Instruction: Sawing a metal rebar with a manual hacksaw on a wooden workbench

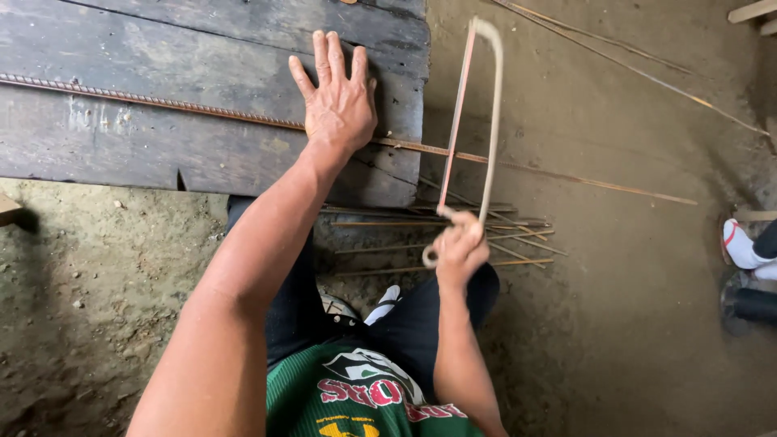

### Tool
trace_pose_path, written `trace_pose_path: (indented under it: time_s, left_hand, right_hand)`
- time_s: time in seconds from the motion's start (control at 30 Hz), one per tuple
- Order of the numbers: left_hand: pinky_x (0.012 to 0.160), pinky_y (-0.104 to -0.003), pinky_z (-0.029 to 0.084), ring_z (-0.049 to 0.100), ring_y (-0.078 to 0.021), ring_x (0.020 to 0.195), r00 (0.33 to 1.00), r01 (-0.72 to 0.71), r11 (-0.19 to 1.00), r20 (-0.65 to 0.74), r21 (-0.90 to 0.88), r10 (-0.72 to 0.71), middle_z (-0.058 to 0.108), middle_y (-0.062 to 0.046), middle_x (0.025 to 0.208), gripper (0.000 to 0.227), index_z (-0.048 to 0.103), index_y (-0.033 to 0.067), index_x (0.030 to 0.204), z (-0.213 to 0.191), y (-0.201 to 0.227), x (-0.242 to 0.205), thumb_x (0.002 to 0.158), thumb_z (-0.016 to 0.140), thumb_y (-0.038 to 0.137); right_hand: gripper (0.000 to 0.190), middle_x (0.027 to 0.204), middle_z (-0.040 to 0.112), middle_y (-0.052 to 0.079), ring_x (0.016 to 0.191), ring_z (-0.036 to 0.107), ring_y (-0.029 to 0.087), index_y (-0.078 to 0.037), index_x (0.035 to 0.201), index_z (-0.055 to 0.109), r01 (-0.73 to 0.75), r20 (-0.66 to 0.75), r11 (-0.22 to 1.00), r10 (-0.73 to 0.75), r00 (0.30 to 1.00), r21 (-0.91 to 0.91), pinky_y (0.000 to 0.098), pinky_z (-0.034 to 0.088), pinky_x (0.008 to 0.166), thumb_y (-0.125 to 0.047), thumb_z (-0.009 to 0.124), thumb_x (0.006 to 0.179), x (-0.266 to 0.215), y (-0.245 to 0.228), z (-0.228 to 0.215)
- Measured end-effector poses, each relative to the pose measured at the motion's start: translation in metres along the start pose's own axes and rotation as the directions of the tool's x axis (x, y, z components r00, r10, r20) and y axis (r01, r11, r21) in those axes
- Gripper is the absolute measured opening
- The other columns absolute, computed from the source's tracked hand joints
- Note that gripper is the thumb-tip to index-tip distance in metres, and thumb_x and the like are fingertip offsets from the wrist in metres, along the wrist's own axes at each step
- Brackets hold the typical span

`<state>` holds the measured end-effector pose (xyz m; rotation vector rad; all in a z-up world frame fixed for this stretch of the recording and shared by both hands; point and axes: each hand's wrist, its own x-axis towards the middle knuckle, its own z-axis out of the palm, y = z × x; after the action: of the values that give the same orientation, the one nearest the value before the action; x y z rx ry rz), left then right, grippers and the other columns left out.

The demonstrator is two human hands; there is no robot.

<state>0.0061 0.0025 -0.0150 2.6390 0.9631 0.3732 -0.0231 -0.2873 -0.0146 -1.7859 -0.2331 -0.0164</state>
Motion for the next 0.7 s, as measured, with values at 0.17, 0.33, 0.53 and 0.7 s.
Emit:
trace_pose_path:
  time_s: [0.17,0.33,0.53,0.7]
  left_hand:
    - [0.114,-0.079,0.003,0.004,-0.0463,0.152,0.999,-0.012,0.999,-0.034,-0.035,0.011,0.020,-0.031,0.165,0.054,0.041,0.0051,0.156,-0.002,0.000,0.001,0.110,0.042,0.033]
    - [0.113,-0.079,0.010,0.010,-0.0465,0.150,0.996,-0.002,1.000,-0.087,0.001,0.002,0.028,-0.031,0.162,0.051,0.046,0.0051,0.151,-0.001,-0.002,-0.006,0.107,0.051,0.031]
    - [0.113,-0.079,0.010,0.010,-0.0470,0.151,0.997,-0.028,0.999,-0.078,0.022,0.029,0.027,-0.031,0.162,0.053,0.044,0.0067,0.153,-0.003,-0.001,-0.002,0.108,0.048,0.033]
    - [0.113,-0.079,0.003,0.004,-0.0472,0.151,0.999,-0.038,0.999,0.024,-0.033,0.039,0.022,-0.031,0.164,0.053,0.039,0.0067,0.154,-0.016,0.003,-0.001,0.109,0.042,0.034]
  right_hand:
    - [0.028,0.054,0.035,-0.002,0.036,0.032,0.010,-0.003,0.100,0.059,-0.212,0.093,0.877,0.190,0.977,0.431,0.0275,0.026,0.034,-0.027,0.046,0.105,-0.002,0.048,-0.034]
    - [0.041,0.051,0.033,0.003,0.039,0.034,0.016,0.004,0.099,0.056,-0.364,0.092,0.874,0.353,0.931,0.323,0.0327,0.033,0.039,-0.030,0.036,0.106,-0.111,0.047,-0.122]
    - [0.047,0.058,0.051,0.008,0.040,0.045,0.014,0.002,0.102,0.069,-0.183,0.000,0.977,0.184,0.983,0.110,0.0276,0.039,0.038,-0.036,0.043,0.105,-0.054,0.079,-0.067]
    - [0.049,0.053,0.025,-0.006,0.040,0.024,0.006,-0.004,0.102,0.057,-0.060,0.107,0.955,0.030,0.994,0.290,0.0244,0.029,0.040,-0.044,0.030,0.111,0.013,0.030,-0.011]
